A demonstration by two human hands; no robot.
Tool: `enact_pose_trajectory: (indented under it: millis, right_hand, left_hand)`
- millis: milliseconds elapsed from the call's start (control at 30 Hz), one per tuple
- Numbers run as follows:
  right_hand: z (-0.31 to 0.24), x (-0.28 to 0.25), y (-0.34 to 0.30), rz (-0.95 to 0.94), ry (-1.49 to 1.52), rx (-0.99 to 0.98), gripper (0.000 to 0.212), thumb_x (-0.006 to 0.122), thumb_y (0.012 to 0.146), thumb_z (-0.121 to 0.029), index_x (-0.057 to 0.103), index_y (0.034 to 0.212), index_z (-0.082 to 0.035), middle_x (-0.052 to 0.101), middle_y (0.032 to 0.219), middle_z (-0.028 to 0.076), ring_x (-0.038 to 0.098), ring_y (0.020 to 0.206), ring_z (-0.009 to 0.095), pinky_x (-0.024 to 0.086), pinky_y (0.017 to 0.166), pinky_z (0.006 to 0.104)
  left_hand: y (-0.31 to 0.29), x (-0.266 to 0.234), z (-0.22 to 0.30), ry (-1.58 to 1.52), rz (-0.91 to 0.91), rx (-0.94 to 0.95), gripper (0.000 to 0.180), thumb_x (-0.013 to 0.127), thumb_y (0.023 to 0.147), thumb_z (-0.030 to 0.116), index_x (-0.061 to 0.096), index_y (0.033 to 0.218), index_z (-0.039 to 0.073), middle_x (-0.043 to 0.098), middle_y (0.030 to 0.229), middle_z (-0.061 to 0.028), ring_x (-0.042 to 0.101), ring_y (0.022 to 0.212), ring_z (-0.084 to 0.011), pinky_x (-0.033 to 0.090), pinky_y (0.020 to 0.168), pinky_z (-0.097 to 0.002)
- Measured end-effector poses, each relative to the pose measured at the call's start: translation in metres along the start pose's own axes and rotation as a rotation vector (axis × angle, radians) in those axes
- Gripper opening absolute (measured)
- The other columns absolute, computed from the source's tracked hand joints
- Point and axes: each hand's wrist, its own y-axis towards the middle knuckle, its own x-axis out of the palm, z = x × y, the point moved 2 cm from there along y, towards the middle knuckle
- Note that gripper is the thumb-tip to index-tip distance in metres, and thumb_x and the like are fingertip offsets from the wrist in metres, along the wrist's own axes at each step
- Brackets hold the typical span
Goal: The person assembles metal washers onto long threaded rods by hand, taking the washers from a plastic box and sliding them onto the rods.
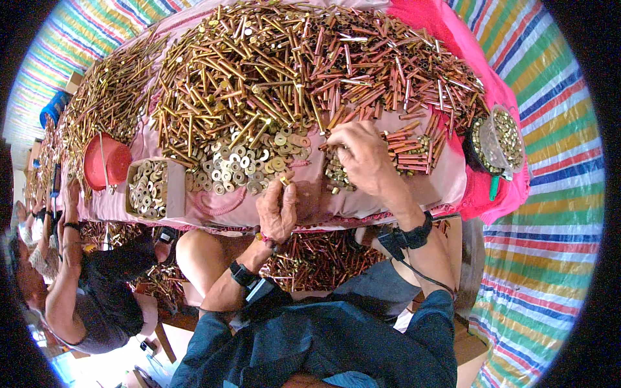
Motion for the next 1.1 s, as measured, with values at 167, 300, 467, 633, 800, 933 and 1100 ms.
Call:
enact_pose_trajectory:
  millis: [167,300,467,633,800,933,1100]
  right_hand:
    - [-0.021,0.0,0.005,0.177,1.062,0.331,0.015,0.059,0.097,-0.008,0.06,0.112,-0.005,0.067,0.106,0.003,0.057,0.087,0.006,0.048,0.075,0.0226]
    - [-0.043,0.008,0.007,0.2,1.275,0.293,0.023,0.06,0.098,-0.008,0.055,0.119,-0.002,0.067,0.11,0.003,0.057,0.089,0.005,0.048,0.075,0.0214]
    - [-0.062,0.014,0.011,0.212,1.133,0.295,0.04,0.06,0.098,-0.007,0.048,0.135,-0.003,0.067,0.111,0.006,0.061,0.1,0.01,0.051,0.086,0.0258]
    - [-0.074,0.004,0.009,0.266,0.615,0.071,0.032,0.065,0.09,-0.005,0.064,0.121,-0.005,0.067,0.11,0.015,0.067,0.097,0.029,0.055,0.084,0.0368]
    - [-0.075,0.002,0.01,0.144,0.5,-0.116,0.025,0.067,0.09,-0.007,0.068,0.114,-0.004,0.067,0.103,0.014,0.067,0.094,0.031,0.056,0.079,0.0367]
    - [-0.046,-0.007,0.001,0.068,0.481,0.046,0.012,0.069,0.088,-0.009,0.069,0.098,-0.003,0.064,0.083,0.012,0.066,0.076,0.029,0.052,0.066,0.0376]
    - [-0.019,-0.009,-0.025,-0.111,0.299,0.094,0.014,0.072,0.083,-0.009,0.069,0.093,-0.001,0.061,0.077,0.013,0.062,0.068,0.028,0.048,0.062,0.038]
  left_hand:
    - [0.002,0.0,0.002,-0.003,-0.018,-0.004,0.018,0.064,0.094,0.008,0.063,0.111,0.002,0.066,0.096,-0.0195,0.066,0.083,-0.0374,0.053,0.072,-0.0408]
    - [0.005,-0.001,0.007,0.029,0.005,0.106,0.018,0.065,0.093,0.006,0.063,0.11,0.001,0.066,0.101,-0.0183,0.066,0.084,-0.037,0.053,0.073,-0.0399]
    - [0.004,0.0,0.008,0.052,0.025,0.104,0.018,0.065,0.092,0.006,0.063,0.11,0.002,0.066,0.102,-0.018,0.067,0.083,-0.0357,0.053,0.071,-0.0393]
    - [0.005,0.001,0.009,0.018,0.024,0.154,0.024,0.065,0.092,0.005,0.062,0.115,0.001,0.066,0.101,-0.0182,0.067,0.082,-0.0343,0.053,0.069,-0.0389]
    - [0.0,0.003,-0.003,0.004,0.003,0.141,0.03,0.066,0.092,0.006,0.06,0.12,-0.001,0.066,0.095,-0.0189,0.067,0.077,-0.0312,0.053,0.067,-0.0376]
    - [-0.001,0.004,-0.002,0.034,0.103,0.143,0.029,0.065,0.093,0.007,0.06,0.12,0.001,0.066,0.085,-0.015,0.063,0.067,-0.0268,0.051,0.062,-0.0361]
    - [0.0,0.002,-0.001,-0.049,0.03,0.007,0.026,0.063,0.095,0.008,0.06,0.119,0.001,0.066,0.086,-0.0093,0.064,0.072,-0.0191,0.051,0.065,-0.0321]
